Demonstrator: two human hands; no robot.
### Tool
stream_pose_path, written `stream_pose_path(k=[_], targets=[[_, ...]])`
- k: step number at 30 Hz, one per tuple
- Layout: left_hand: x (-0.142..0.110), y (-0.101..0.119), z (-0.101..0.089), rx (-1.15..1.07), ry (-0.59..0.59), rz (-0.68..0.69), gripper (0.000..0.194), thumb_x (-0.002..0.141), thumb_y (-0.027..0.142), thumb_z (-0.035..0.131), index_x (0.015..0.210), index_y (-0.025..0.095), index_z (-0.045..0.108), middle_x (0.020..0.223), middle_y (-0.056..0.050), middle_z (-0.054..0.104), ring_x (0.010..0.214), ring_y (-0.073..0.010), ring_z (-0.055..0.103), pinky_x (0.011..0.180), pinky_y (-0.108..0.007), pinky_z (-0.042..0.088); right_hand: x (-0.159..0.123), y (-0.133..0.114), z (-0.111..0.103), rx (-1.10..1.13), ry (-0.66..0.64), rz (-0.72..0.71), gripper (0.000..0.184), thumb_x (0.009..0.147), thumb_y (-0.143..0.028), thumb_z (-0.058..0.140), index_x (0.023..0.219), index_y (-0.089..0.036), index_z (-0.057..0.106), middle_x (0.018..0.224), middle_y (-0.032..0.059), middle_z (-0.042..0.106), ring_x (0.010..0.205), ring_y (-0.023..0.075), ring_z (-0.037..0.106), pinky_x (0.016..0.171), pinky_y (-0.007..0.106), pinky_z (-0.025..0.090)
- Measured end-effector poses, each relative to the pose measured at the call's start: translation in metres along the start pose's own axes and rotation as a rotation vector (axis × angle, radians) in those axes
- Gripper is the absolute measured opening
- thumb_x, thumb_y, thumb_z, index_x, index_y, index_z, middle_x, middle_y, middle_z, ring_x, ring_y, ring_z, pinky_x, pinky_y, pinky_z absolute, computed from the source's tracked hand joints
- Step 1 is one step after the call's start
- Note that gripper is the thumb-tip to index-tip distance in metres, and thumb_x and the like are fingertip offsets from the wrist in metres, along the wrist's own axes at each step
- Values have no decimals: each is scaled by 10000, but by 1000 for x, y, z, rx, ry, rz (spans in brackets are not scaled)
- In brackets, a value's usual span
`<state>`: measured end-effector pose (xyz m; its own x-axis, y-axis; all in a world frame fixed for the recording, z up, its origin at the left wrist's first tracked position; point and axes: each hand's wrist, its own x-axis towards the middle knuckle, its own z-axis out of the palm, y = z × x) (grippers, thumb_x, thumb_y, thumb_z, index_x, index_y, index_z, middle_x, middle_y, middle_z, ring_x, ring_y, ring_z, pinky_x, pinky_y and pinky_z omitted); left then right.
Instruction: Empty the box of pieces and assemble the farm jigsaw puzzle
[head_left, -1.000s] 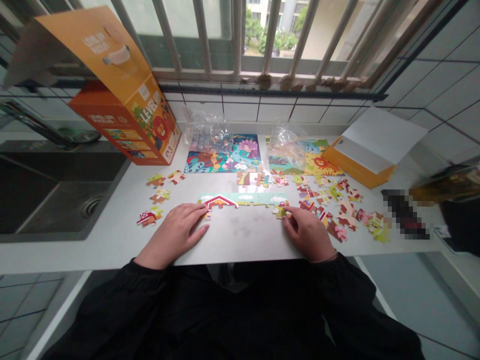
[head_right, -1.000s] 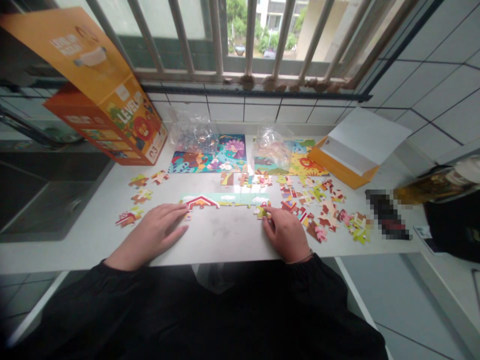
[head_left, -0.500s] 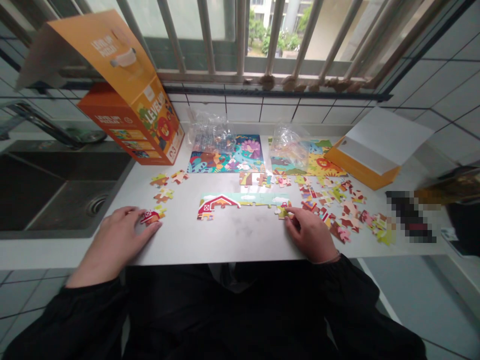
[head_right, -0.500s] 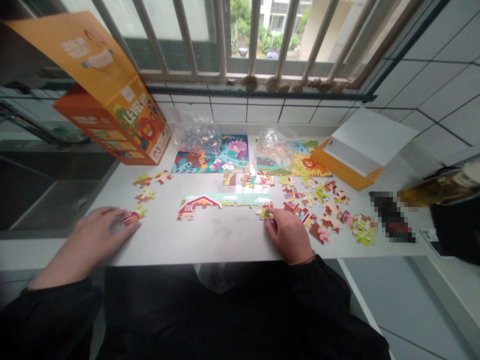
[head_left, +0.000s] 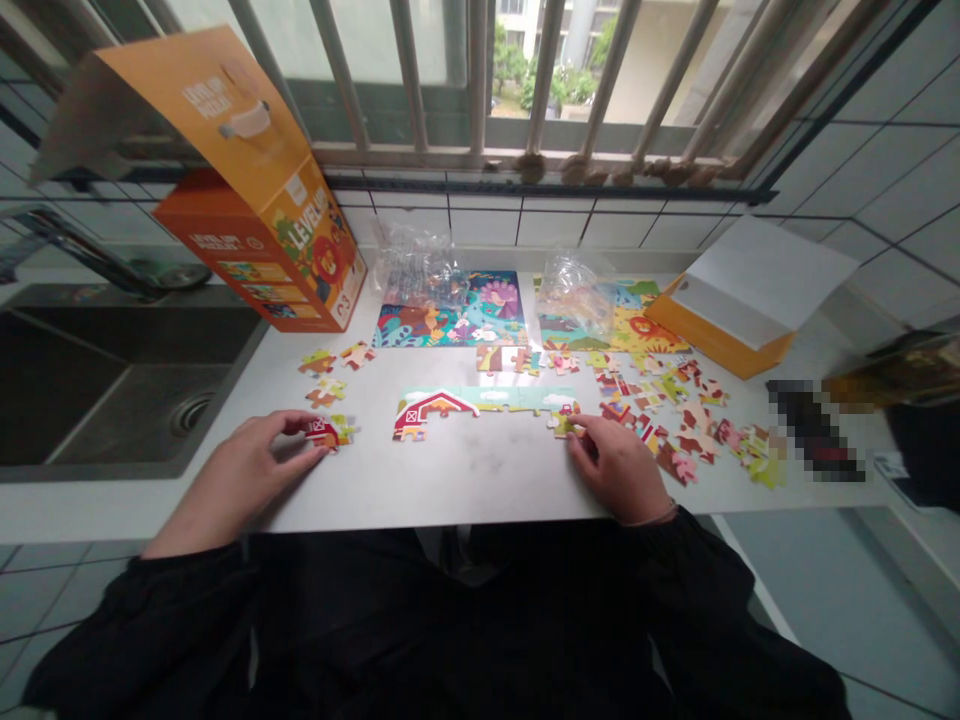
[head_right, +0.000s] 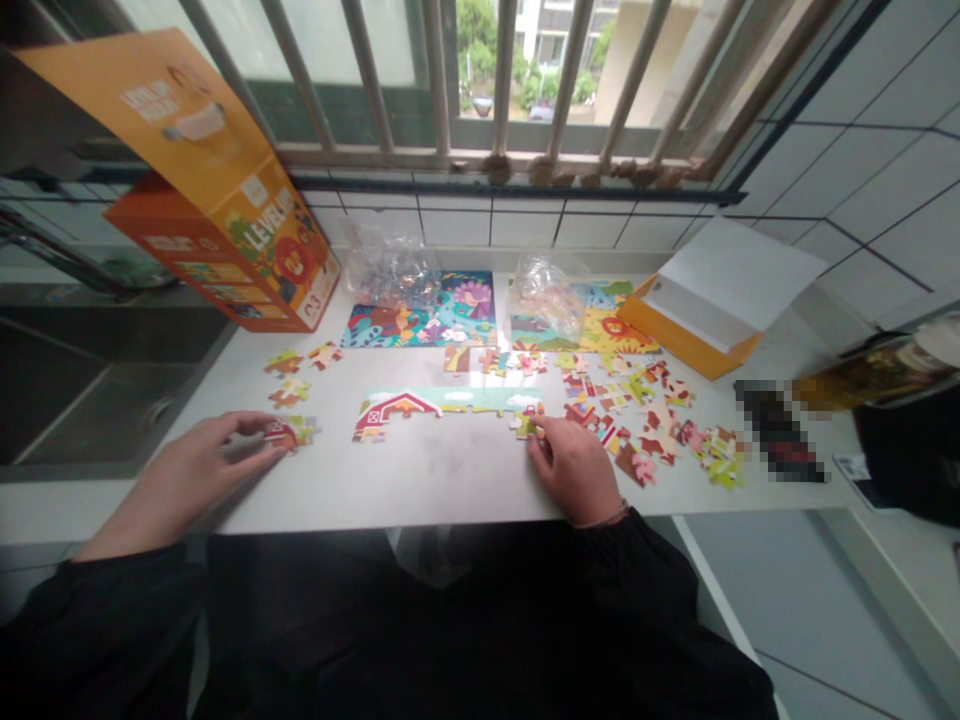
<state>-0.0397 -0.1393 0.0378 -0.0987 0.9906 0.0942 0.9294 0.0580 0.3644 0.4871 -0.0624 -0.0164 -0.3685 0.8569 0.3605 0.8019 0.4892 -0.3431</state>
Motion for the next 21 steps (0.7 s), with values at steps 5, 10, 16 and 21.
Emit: stream_pose_path(k=[5,10,16,21], targets=[[2,32,16,-51,27,159,414,927,577,708,1201,267,721,1212,-96,789,1129,-331,724,1020,-479,588,0,0,0,-3,-7,0,336,1095,-369,543,1260,-147,735,978,110,789,841,251,708,845,395,535],[10,68,29,-90,25,302,359,974,519,692,1218,257,722,1210,-84,794,1140,-307,725,1060,-461,555,0,0,1,-2,-10,7,320,1094,-371,544,1231,-157,739,982,111,790,854,256,713,848,397,535],[17,107,48,-100,-26,476,320,1027,435,691,1283,244,708,1169,-89,788,1081,-285,717,982,-436,549,0,1,1,-1,-15,-2,316,1091,-355,551,1249,-155,737,1022,116,797,886,261,722,854,400,532],[28,123,61,-98,-50,509,311,1029,424,708,1291,256,704,1282,-99,760,1226,-308,679,1067,-477,523,0,0,-1,5,-26,7,316,1089,-352,548,1258,-161,734,1038,119,799,889,262,723,838,402,529]])
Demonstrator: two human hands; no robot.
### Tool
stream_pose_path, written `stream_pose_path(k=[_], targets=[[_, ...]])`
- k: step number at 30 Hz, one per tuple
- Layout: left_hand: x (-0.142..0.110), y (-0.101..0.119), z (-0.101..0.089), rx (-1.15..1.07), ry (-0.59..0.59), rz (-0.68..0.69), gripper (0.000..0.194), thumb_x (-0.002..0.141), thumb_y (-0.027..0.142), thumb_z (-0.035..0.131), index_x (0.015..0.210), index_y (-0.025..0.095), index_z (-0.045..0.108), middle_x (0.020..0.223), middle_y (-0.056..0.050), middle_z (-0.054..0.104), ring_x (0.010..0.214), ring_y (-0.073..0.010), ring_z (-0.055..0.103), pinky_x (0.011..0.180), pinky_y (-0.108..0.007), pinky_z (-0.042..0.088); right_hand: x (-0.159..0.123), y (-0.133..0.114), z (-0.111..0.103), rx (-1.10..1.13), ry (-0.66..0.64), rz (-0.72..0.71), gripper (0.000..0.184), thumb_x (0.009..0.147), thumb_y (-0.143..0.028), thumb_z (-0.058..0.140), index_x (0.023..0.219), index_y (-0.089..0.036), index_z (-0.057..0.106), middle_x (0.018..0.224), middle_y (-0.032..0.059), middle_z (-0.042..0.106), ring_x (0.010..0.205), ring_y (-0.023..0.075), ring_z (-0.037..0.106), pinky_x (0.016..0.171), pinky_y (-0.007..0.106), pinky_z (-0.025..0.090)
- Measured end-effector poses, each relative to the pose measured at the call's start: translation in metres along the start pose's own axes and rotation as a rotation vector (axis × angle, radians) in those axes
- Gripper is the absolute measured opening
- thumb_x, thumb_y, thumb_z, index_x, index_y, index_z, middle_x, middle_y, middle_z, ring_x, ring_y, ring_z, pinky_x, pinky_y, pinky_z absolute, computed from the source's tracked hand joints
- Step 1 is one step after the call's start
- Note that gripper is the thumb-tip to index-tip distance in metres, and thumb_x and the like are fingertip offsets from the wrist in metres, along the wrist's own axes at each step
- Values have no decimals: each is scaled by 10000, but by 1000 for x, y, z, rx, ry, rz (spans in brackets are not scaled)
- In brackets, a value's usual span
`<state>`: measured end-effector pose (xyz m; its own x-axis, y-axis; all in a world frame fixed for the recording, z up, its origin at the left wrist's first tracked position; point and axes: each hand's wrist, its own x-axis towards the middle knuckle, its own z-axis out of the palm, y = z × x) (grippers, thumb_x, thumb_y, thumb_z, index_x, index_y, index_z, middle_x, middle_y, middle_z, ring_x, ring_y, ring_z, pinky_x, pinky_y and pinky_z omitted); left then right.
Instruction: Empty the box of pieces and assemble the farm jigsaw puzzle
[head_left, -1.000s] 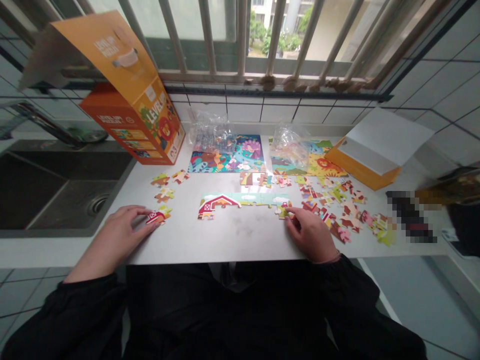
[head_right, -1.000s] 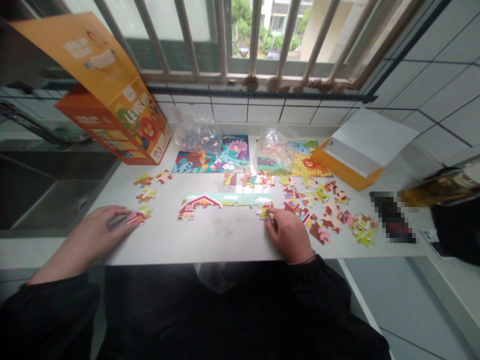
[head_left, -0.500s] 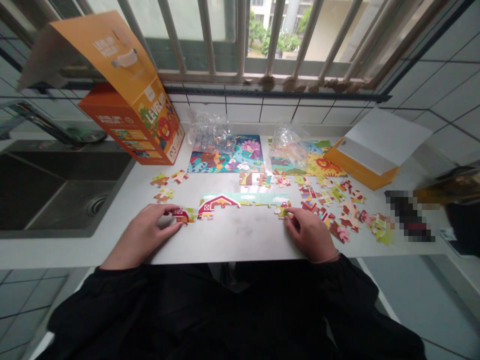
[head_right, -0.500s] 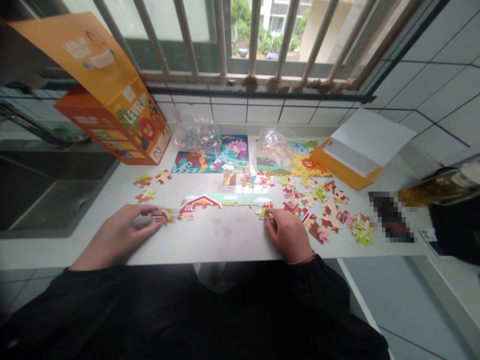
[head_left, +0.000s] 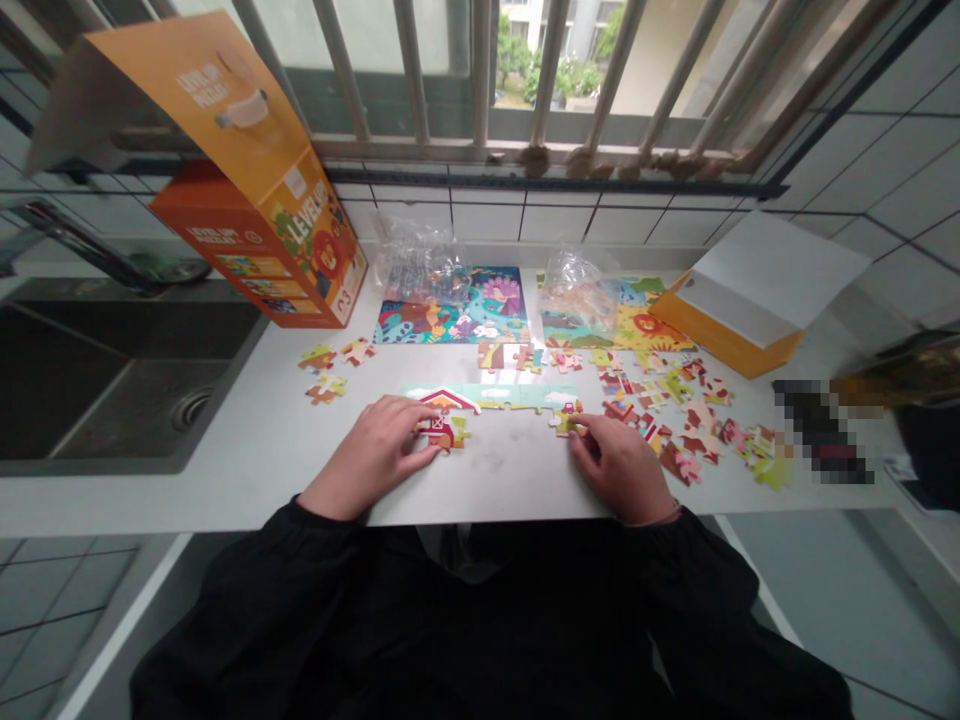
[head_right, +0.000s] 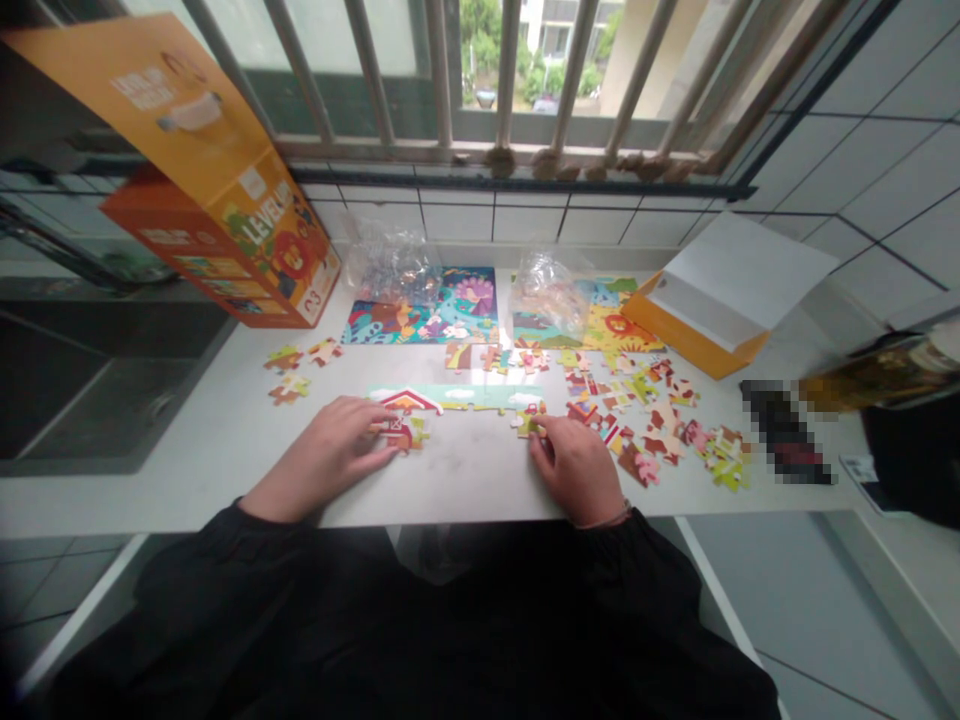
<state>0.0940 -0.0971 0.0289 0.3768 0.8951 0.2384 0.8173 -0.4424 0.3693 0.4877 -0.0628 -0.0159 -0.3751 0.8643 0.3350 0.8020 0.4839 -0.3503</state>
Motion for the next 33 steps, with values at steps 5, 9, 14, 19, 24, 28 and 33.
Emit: stream_pose_path(k=[5,9,14,19,24,28,33], targets=[[11,-2,0,-16,0,-31,343,986,427,751,1273,242,720,1377,-120,696,1299,-320,638,1116,-493,516,0,-1,0,3,4,-2,319,1089,-359,548,1257,-162,735,1027,120,799,906,269,730,852,404,532],[14,-5,-2,-20,-29,-58,357,964,431,761,1258,234,716,1398,-122,673,1296,-318,635,1121,-492,518,0,-1,0,-4,7,2,322,1088,-365,553,1244,-157,742,1007,119,796,891,266,725,850,407,537],[16,-7,-2,-38,-52,-94,338,948,459,754,1194,229,718,1405,-125,669,1289,-323,634,1127,-497,517,0,0,1,-10,-3,4,322,1093,-366,551,1261,-164,737,1045,122,798,912,268,723,862,407,535],[17,-9,-1,-54,-56,-113,374,949,457,742,1256,245,717,1441,-128,664,1330,-332,619,1153,-519,503,0,-1,0,-4,-5,-1,332,1094,-374,534,1254,-165,737,1013,120,792,874,261,712,845,404,531],[17,-8,-2,-52,-49,-124,387,954,470,733,1262,235,715,1434,-132,669,1320,-330,626,1160,-518,500,0,0,0,-6,6,-7,320,1092,-365,547,1250,-161,735,1009,118,792,874,259,713,835,396,525],[15,-9,-3,-39,-63,-105,392,967,458,718,1288,233,705,1460,-132,654,1329,-329,622,1170,-510,493,0,1,1,-9,-1,-7,308,1092,-357,553,1240,-158,736,1034,120,796,889,264,721,851,403,527],[11,-13,-3,-23,-84,-87,417,982,442,705,1345,237,683,1502,-129,626,1357,-321,607,1190,-500,480,0,1,1,-3,1,-2,309,1089,-363,565,1243,-160,739,1032,113,798,904,267,725,851,403,527]])
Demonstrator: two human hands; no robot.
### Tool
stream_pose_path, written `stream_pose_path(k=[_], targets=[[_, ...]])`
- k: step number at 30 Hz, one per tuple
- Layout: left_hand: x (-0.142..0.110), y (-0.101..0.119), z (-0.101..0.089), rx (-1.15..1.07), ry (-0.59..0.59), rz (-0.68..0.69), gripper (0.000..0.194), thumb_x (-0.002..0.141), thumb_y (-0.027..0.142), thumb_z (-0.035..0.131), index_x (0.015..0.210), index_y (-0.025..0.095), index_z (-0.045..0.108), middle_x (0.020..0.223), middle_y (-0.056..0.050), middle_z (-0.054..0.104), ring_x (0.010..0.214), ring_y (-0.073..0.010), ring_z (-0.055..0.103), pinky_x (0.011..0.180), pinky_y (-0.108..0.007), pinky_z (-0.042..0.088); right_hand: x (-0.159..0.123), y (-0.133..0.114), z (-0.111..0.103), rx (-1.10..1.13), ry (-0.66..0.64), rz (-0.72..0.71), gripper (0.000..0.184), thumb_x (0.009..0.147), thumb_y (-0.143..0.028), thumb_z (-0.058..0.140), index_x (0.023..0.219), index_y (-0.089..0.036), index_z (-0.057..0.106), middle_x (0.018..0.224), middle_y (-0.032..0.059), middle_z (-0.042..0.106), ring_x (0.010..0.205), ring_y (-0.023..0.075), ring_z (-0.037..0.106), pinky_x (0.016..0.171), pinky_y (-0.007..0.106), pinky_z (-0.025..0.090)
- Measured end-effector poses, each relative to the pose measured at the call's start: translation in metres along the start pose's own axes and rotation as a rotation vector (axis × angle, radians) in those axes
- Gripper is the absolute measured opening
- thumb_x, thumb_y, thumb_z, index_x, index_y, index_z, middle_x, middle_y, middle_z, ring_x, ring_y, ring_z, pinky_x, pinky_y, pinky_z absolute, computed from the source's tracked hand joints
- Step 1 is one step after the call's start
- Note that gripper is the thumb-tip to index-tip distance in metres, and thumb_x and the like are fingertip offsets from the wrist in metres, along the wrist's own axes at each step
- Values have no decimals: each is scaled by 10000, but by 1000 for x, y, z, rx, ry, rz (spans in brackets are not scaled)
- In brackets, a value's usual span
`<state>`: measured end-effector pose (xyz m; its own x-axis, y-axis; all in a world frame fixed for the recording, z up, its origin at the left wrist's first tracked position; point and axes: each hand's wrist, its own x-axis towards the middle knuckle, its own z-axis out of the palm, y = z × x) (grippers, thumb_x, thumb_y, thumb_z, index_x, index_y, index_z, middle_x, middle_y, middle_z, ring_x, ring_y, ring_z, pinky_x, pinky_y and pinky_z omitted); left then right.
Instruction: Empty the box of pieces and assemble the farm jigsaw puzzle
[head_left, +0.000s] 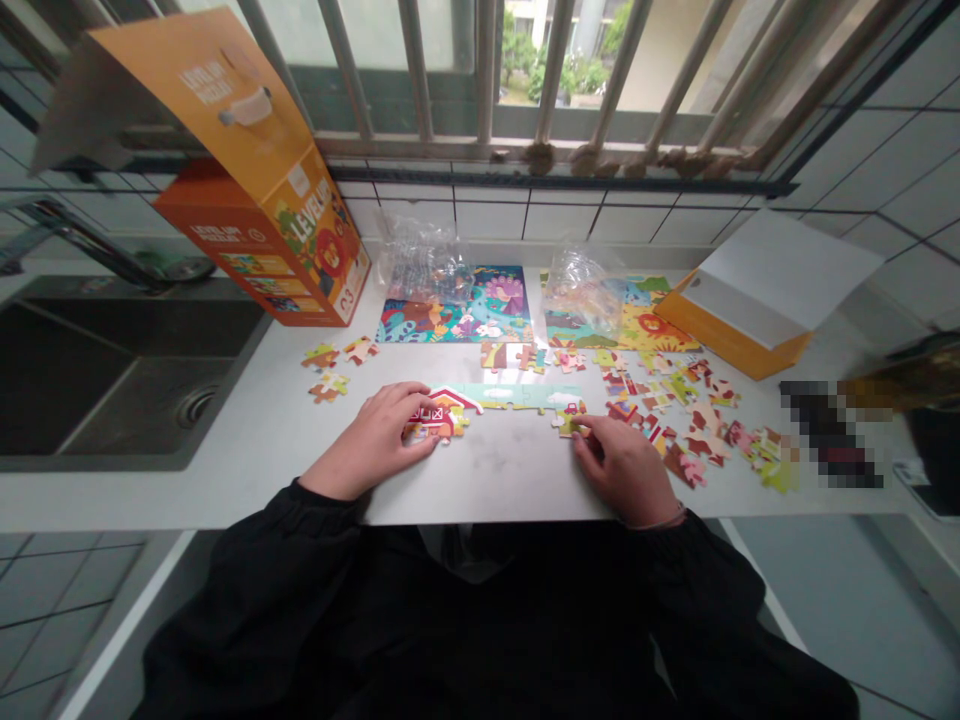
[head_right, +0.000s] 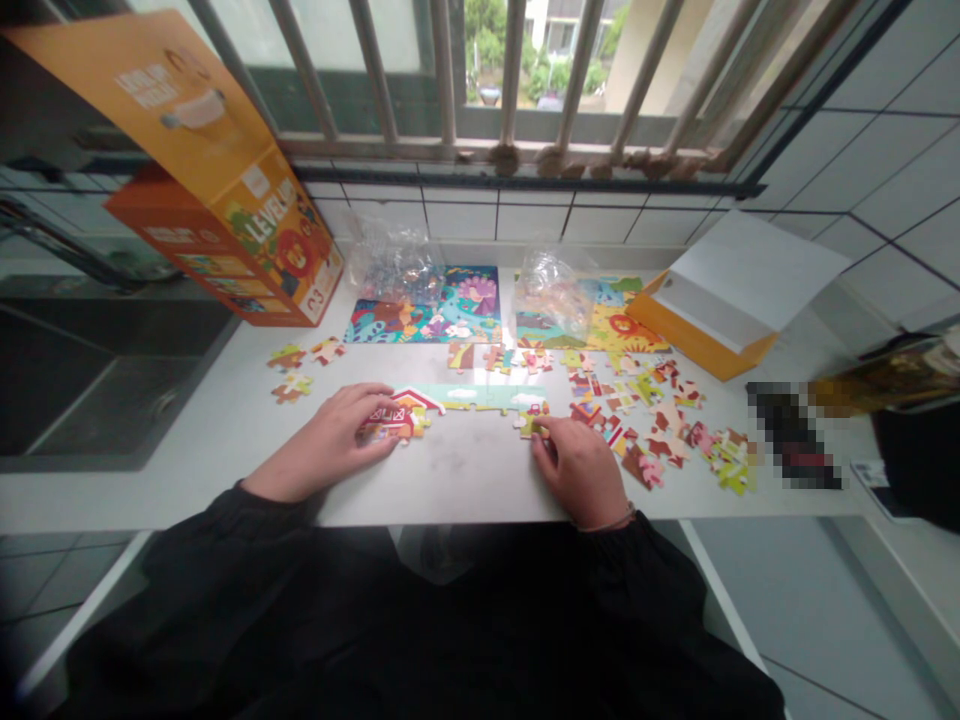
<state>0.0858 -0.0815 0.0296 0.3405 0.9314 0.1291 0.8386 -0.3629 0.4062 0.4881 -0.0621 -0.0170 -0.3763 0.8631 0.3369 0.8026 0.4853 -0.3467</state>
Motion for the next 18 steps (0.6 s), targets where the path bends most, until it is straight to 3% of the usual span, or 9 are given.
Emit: stream_pose_path(k=[18], targets=[[-3,-2,0,-8,-3,-12,460,991,459,687,1399,248,674,1525,-130,640,1403,-340,605,1205,-514,479,0,-1,-1,0,-14,2,316,1095,-377,534,1243,-179,731,1021,115,795,904,272,721,842,407,519]])
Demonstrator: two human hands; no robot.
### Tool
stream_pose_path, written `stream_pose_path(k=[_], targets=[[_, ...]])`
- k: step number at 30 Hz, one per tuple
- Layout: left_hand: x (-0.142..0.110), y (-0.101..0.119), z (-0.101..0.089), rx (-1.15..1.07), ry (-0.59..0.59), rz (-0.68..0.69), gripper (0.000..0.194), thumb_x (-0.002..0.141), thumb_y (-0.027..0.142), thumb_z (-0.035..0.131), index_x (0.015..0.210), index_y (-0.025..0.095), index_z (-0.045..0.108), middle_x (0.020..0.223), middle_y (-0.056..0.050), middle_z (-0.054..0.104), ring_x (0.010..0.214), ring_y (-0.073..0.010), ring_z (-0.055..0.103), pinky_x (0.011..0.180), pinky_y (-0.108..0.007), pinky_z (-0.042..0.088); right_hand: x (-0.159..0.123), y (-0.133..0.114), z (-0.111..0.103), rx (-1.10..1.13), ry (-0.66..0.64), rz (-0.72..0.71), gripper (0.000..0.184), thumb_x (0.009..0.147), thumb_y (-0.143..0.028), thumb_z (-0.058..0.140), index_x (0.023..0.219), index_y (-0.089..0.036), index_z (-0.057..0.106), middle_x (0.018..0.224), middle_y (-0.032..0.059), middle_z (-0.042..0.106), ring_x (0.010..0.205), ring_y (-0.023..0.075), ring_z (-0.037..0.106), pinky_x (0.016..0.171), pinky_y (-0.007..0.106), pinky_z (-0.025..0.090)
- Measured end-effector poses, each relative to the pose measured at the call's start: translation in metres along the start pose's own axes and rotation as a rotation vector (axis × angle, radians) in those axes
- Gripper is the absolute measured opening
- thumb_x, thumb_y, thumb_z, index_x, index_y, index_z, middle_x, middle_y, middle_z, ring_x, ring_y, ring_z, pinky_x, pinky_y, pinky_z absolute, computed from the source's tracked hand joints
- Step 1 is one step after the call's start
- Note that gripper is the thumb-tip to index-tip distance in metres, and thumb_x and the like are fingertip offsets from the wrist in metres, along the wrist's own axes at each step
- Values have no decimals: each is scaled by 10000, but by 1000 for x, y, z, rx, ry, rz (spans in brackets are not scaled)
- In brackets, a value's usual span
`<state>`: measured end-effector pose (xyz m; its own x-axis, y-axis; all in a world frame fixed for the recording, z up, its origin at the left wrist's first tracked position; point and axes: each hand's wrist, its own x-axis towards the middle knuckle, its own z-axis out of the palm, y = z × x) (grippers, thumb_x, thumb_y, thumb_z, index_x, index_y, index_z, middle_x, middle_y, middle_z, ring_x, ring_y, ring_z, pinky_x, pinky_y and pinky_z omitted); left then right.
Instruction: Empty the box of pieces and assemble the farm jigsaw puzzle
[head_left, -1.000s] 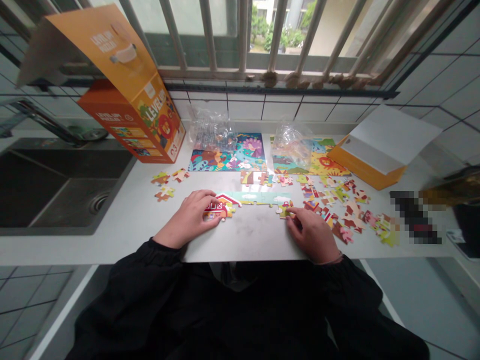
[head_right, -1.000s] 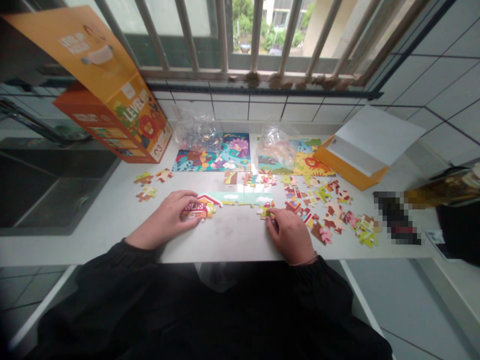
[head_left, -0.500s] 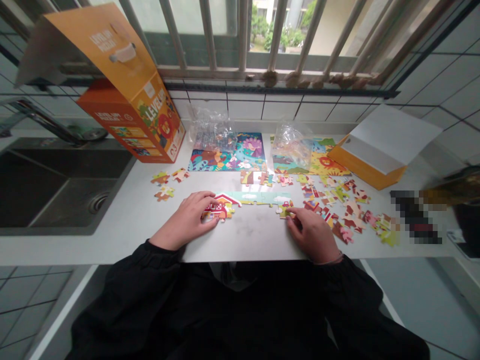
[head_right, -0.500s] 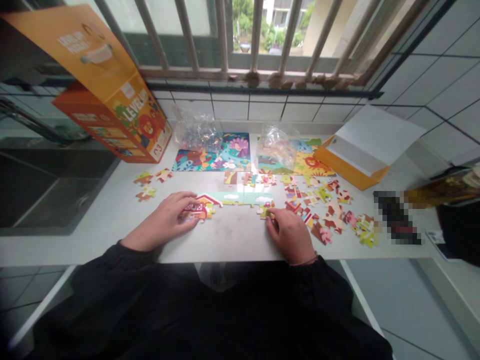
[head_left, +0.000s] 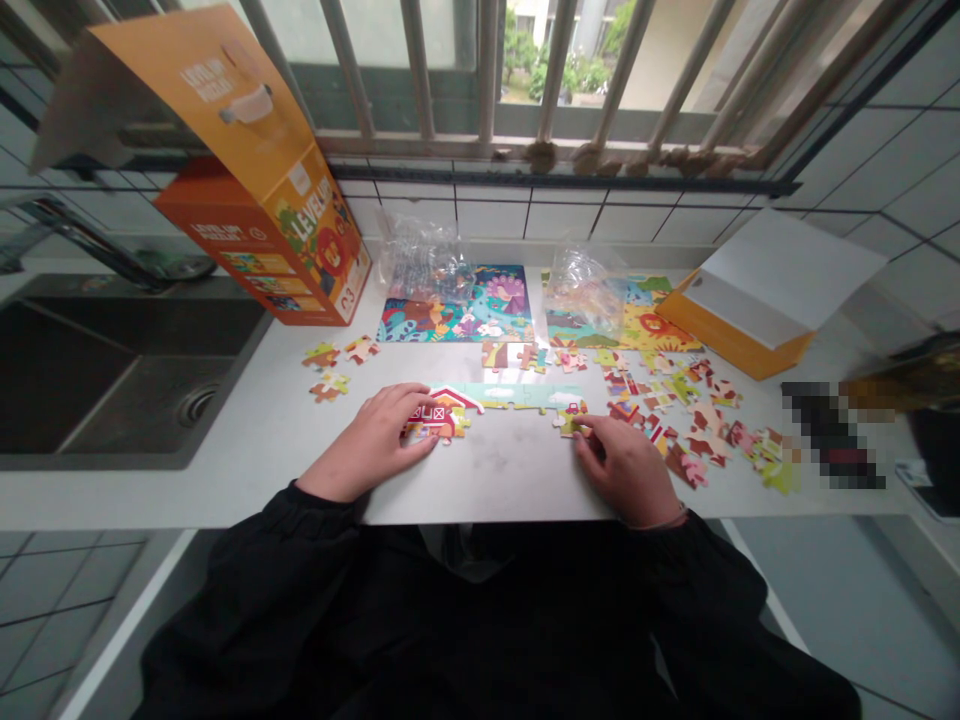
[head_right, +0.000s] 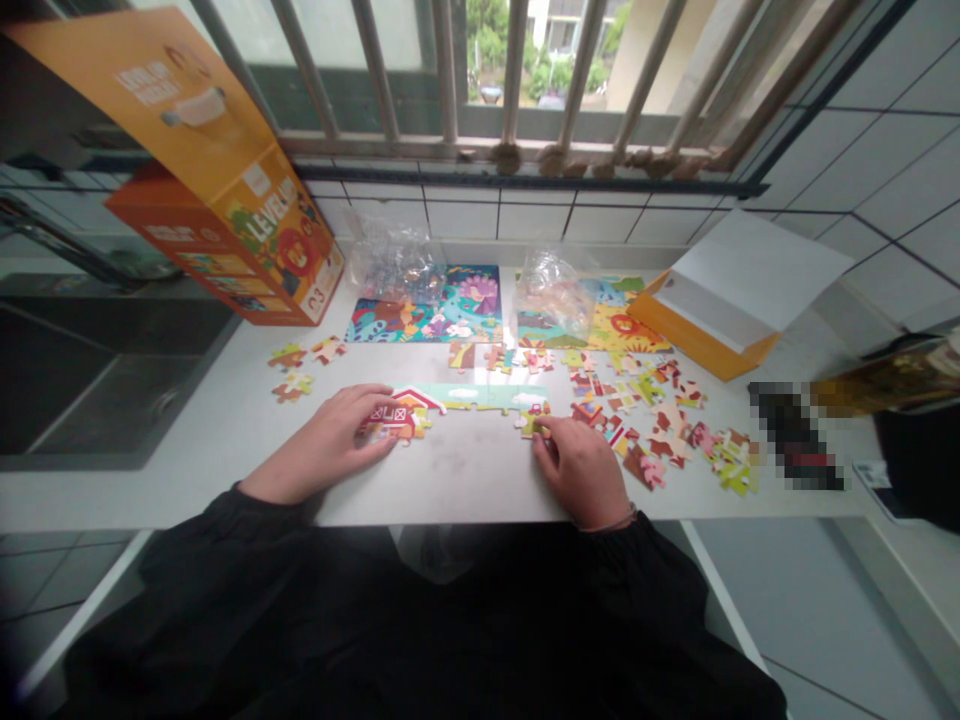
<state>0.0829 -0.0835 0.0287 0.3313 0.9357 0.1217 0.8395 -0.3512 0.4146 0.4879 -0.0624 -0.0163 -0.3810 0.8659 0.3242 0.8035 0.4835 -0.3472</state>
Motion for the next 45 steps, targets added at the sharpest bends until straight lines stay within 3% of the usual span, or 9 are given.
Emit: stream_pose_path(k=[6,14,17,26,32,38,45], targets=[[-2,-4,-2,-13,14,-9,572,969,477,722,1475,236,607,1486,-135,659,1377,-338,616,1203,-509,483,0,0,1,5,1,4,292,1086,-360,564,1241,-174,728,1065,114,800,949,280,734,868,413,525],[-11,4,-7,1,98,-18,409,1014,432,675,1375,239,672,1433,-132,680,1351,-329,628,1184,-517,500,0,-1,0,-11,19,-7,289,1089,-362,558,1226,-175,731,1034,107,799,922,276,735,852,415,533],[-17,12,-1,23,116,1,313,1049,414,623,1299,245,707,1415,-128,698,1356,-327,634,1174,-521,505,0,-1,0,-16,16,-6,293,1088,-363,561,1229,-173,733,1031,107,797,912,273,732,846,414,531],[-32,23,22,75,122,58,374,1065,402,636,1412,264,651,1568,-121,647,1465,-335,590,1225,-548,467,0,-1,0,-7,15,-4,309,1091,-375,546,1234,-173,731,1010,107,793,880,262,722,830,407,525],[-43,46,27,62,41,147,325,1078,367,634,1388,271,667,1504,-108,686,1424,-316,608,1228,-545,463,0,-2,-1,-10,11,1,299,1089,-365,560,1236,-170,732,1013,103,795,891,263,727,838,404,522],[-60,76,39,28,13,252,437,1074,383,666,1492,263,622,1523,-120,659,1374,-314,617,1210,-541,481,0,-1,0,-4,14,-16,284,1092,-349,567,1232,-162,728,1027,105,792,911,268,729,843,403,521],[-65,83,48,80,15,269,555,1058,418,689,1591,311,574,1487,-118,665,1318,-334,626,1174,-575,498,-2,-3,-3,-19,97,-114,216,1095,-272,563,1198,-171,724,967,85,766,870,251,699,821,391,508]])
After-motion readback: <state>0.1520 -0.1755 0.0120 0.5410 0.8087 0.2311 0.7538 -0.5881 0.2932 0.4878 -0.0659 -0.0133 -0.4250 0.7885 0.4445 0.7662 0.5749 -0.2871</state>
